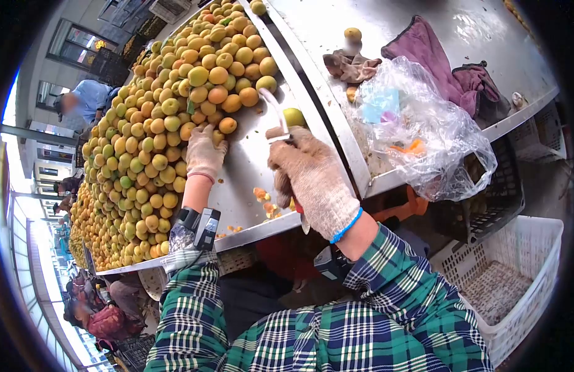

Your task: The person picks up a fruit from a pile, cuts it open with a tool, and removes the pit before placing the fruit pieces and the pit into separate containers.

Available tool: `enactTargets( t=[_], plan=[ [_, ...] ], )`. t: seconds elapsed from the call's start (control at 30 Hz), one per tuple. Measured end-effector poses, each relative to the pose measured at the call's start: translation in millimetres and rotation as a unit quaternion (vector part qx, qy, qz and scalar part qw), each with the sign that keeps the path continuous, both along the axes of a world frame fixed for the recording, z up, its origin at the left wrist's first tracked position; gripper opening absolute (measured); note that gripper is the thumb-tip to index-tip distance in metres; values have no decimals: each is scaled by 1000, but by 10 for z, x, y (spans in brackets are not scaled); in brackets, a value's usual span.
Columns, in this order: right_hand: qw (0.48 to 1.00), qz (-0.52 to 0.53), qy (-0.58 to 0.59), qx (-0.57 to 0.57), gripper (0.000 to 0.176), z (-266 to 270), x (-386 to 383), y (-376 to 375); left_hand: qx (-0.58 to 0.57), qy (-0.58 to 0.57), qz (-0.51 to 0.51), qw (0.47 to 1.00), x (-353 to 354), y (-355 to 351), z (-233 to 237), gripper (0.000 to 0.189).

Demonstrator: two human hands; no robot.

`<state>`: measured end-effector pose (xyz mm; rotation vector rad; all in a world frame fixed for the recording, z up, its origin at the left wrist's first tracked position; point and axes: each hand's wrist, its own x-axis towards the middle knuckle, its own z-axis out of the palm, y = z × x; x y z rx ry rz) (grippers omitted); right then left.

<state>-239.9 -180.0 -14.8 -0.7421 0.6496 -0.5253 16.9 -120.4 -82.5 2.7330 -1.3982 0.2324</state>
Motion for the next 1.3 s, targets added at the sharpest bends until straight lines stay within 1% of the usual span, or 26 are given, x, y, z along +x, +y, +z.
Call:
enactTargets(
  t=[0.03,0.1,0.13,0.17,0.2,0.23,0.27,0.33,0.4,0.47,0.5,0.53,0.6,0.63,0.7,0.73,0.8,0.9,0.93,1.03,1.1,1.13,1.2,1.23,1.27,1.3],
  plan=[
    [1000,-2,0,0,30,-3,11,-15,13,27,29,999,-16,-69,57,44],
    [995,30,37,-84,34,-10,26,-30,-12,44,5,999,15,-86,10,42],
    [996,28,37,-80,34,1,39,-31,-38,63,-17,997,35,-50,-5,39],
    [996,52,23,-61,34,20,53,-31,-55,141,-43,988,59,9,-8,39],
    [996,77,9,-43,34,32,67,-28,-50,141,-45,988,34,85,-24,39],
    [995,72,-10,-63,37,-27,121,3,-113,278,-37,953,0,214,-42,39],
    [996,71,-11,-58,37,-34,125,17,-175,408,-25,896,-39,349,-58,38],
    [993,90,11,-70,37,6,139,52,-273,606,0,747,-455,571,251,46],
    [991,110,15,-79,39,-23,176,124,-313,648,-15,694,-768,765,487,59],
    [972,93,16,-214,42,-137,237,251,-368,647,-37,667,-949,967,493,55],
    [939,102,83,-317,48,-165,237,314,-395,645,-49,653,-1009,1040,468,59],
    [937,111,84,-322,48,-219,239,389,-408,627,-43,662,-1071,1097,454,61],
    [848,71,117,-512,55,-301,224,546,-436,662,-42,609,-1160,1222,434,61],
    [862,87,109,-488,57,-268,185,624,-442,661,-40,605,-1186,1293,428,61],
    [853,84,101,-505,57,-271,151,764,-414,667,-15,619,-1240,1428,427,59],
    [847,75,92,-519,58,-271,123,843,-413,661,-32,626,-1276,1488,447,55],
    [846,107,100,-513,57,-234,83,955,-434,693,-46,574,-1381,1562,498,50],
    [840,101,94,-525,58,-309,107,1111,-455,682,-37,572,-1436,1555,460,42],
    [839,98,95,-526,58,-325,102,1140,-453,683,-41,572,-1427,1558,456,42],
    [836,81,117,-530,58,-347,114,1179,-457,689,-44,561,-1417,1549,401,55],
    [831,64,133,-536,58,-359,141,1201,-469,655,-5,593,-1434,1529,377,56],
    [832,69,132,-535,58,-380,171,1213,-471,653,0,592,-1404,1533,341,56],
    [815,28,125,-565,58,-422,224,1209,-440,556,-34,704,-1325,1524,235,59],
    [803,38,150,-576,58,-409,239,1218,-438,530,-40,725,-1297,1513,210,55],
    [789,22,171,-590,55,-421,264,1253,-473,576,-34,666,-1326,1492,157,55],
    [728,-18,185,-660,55,-504,311,1236,-451,544,-70,704,-1248,1497,7,52]
  ],
)
